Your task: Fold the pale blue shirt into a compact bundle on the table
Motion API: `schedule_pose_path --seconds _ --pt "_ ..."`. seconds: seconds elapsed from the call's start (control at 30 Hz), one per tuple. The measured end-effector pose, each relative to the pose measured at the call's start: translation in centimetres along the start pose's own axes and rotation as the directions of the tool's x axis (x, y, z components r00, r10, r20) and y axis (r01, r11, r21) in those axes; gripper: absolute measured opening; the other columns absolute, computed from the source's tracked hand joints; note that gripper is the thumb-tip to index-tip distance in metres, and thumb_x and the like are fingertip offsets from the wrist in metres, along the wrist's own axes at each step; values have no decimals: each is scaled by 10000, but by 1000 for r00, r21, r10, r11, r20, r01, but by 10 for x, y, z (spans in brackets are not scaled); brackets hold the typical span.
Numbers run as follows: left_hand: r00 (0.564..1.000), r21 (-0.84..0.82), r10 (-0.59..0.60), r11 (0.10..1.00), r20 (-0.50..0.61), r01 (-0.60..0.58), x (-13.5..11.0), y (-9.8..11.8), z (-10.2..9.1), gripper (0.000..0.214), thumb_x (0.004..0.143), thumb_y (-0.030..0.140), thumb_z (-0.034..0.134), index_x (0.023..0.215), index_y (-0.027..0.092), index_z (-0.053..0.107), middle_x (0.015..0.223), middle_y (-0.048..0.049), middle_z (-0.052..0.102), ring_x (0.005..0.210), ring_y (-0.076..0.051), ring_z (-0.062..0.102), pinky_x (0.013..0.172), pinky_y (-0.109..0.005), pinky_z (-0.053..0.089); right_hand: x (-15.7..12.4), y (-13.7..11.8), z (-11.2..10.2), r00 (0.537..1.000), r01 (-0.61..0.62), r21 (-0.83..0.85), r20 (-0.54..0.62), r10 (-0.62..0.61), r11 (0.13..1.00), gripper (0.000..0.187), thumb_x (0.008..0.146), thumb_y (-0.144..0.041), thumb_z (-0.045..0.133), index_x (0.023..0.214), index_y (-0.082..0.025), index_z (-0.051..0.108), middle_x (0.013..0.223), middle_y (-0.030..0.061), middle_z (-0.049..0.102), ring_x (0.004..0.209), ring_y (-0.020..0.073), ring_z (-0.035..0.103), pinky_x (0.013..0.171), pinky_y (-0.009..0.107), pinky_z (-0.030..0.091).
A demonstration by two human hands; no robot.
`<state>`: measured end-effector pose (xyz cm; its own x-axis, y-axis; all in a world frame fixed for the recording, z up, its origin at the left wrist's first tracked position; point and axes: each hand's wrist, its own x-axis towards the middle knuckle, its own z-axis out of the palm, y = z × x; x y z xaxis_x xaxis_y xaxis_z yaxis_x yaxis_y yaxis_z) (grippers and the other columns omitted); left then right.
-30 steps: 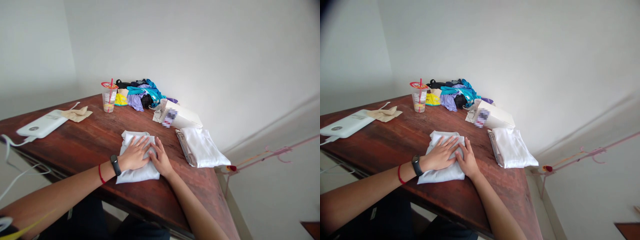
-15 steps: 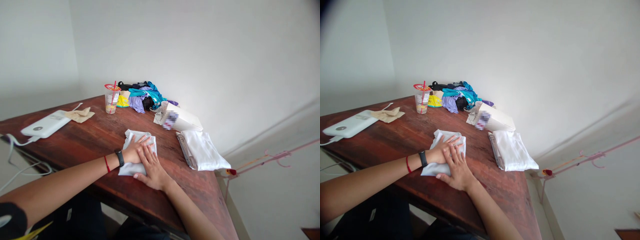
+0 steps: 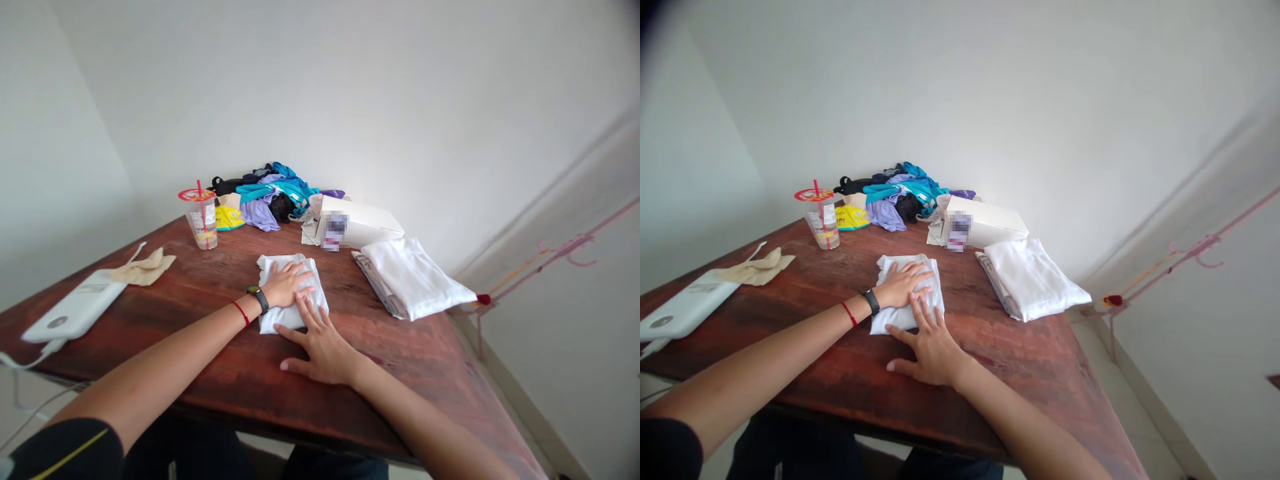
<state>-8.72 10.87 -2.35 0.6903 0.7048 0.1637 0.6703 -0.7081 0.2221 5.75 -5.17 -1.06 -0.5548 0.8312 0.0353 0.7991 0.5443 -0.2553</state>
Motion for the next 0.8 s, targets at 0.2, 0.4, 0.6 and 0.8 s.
schedule_pose_path --seconds 0.2,0.4,0.6,0.8 --pt "998 67 25 997 57 -29 20 -12 -3 564 1004 627 379 1480 355 512 1614 -80 377 1441 -371 375 1137 -633 285 -1 3 7 999 -19 84 -41 23 996 742 882 -741 550 1537 -428 392 1708 72 -26 1531 489 38 1154 740 136" --pt "998 106 35 994 46 -40 25 -17 7 609 1016 618 351 1562 353 390 1684 -27 228 1522 -351 240 1190 -631 180 -2 2 13 992 -24 111 -124 37 994 720 879 -727 569 1518 -425 432 1706 87 54 1528 494 73 1140 759 133" --pt "998 92 23 995 58 -28 25 -16 4 582 1022 574 358 1558 349 400 1682 -21 230 1517 -351 257 1190 -635 172 0 -2 17 984 -48 94 -166 63 994 720 877 -719 580 1523 -454 402 1708 67 83 1528 480 119 1149 747 141" --pt "998 94 20 995 58 -25 23 -14 4 601 1012 588 371 1564 348 389 1684 -18 226 1500 -372 285 1178 -650 192 3 -3 17 985 -62 89 -156 76 994 692 879 -726 568 1499 -436 461 1698 91 147 1525 481 136 1140 757 123"
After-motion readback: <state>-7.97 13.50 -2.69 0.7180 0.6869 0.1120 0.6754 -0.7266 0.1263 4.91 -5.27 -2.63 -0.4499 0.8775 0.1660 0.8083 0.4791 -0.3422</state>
